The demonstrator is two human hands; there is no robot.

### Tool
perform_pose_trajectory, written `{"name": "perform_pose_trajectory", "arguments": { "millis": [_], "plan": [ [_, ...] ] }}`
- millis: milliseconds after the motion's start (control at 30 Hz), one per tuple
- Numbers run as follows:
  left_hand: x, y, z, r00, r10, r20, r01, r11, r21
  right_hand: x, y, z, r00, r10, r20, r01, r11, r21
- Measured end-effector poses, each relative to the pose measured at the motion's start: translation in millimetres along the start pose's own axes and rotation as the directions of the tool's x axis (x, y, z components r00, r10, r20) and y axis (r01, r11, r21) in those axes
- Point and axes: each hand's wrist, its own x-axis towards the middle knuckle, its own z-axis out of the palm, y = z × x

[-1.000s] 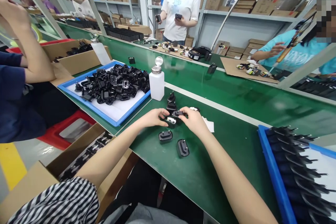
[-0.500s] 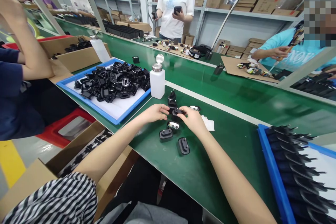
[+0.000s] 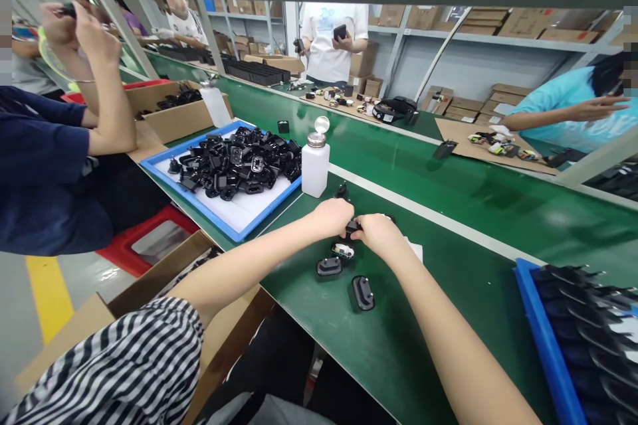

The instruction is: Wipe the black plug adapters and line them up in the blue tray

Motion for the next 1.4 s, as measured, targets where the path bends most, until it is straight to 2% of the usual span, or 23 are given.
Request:
{"name": "perform_pose_trajectory", "arguments": {
  "millis": [133,267,400,567,700,800,867,933,1000,1033,1067,1100,1167,1233,1300,1367,1400],
  "plan": [
    [7.7,9.1,-7.0,0.996,-0.021,0.086,0.017,0.999,0.051,3.9,2.2,-5.2,0.998,-0.050,0.043,0.049,0.999,0.013],
    [10.8,2.3,-8.7,0.988,0.010,0.153,-0.020,0.998,0.063,4.5,5.5,-8.0,0.993,-0.078,0.087,0.068,0.992,0.109],
    [13.0,-1.6,-8.2,0.986,0.013,0.168,-0.022,0.998,0.055,6.8,6.9,-10.2,0.992,-0.046,0.119,0.024,0.984,0.179],
    [18.8,10.0,-6.8,0.980,-0.065,0.190,0.064,0.998,0.010,7.5,8.7,-5.8,0.994,-0.020,0.103,-0.015,0.943,0.331],
    [13.1,13.5,-4.0,0.982,-0.129,0.139,0.133,0.991,-0.019,7.7,9.1,0.2,0.997,0.005,0.075,-0.028,0.953,0.303],
    [-8.9,-3.3,-3.7,0.977,-0.207,0.048,0.209,0.977,-0.035,6.4,8.5,-0.2,0.996,-0.017,0.089,-0.011,0.955,0.296],
    [-30.6,-28.0,-6.5,0.952,-0.303,-0.048,0.301,0.953,-0.037,2.0,9.9,-3.8,0.995,-0.017,0.096,-0.019,0.932,0.363],
    [-52.1,-61.9,-10.8,0.884,-0.438,-0.161,0.439,0.898,-0.035,-5.9,13.5,-9.7,0.997,0.028,0.067,-0.053,0.909,0.414],
    [-67.9,-98.8,-13.9,0.778,-0.564,-0.275,0.579,0.815,-0.034,-15.7,18.5,-16.6,0.995,0.104,0.002,-0.096,0.902,0.421],
    [-72.7,-116.0,-14.3,0.738,-0.596,-0.318,0.619,0.785,-0.034,-20.6,21.0,-19.8,0.990,0.137,-0.034,-0.110,0.899,0.423],
    [-75.5,-131.3,-13.8,0.716,-0.609,-0.341,0.639,0.769,-0.033,-24.9,23.1,-22.4,0.985,0.158,-0.064,-0.116,0.895,0.430],
    [-76.8,-143.9,-12.6,0.709,-0.611,-0.351,0.644,0.765,-0.032,-28.6,24.8,-24.2,0.983,0.164,-0.083,-0.111,0.890,0.442],
    [-77.3,-160.3,-9.7,0.725,-0.595,-0.347,0.625,0.780,-0.033,-34.3,26.2,-25.6,0.981,0.155,-0.117,-0.083,0.879,0.470],
    [-78.9,-164.8,-9.1,0.738,-0.574,-0.355,0.600,0.799,-0.045,-38.3,24.7,-25.1,0.973,0.161,-0.166,-0.059,0.867,0.494],
    [-82.5,-157.9,-12.2,0.734,-0.553,-0.394,0.580,0.813,-0.061,-41.8,19.8,-24.9,0.958,0.189,-0.217,-0.032,0.819,0.573],
    [-85.4,-139.4,-16.2,0.729,-0.512,-0.454,0.465,0.857,-0.220,-43.8,11.5,-25.8,0.955,0.194,-0.223,0.024,0.701,0.713],
    [-85.3,-125.9,-17.0,0.736,-0.486,-0.471,0.342,0.868,-0.360,-43.8,6.5,-26.4,0.961,0.177,-0.211,0.057,0.620,0.782]
  ]
}}
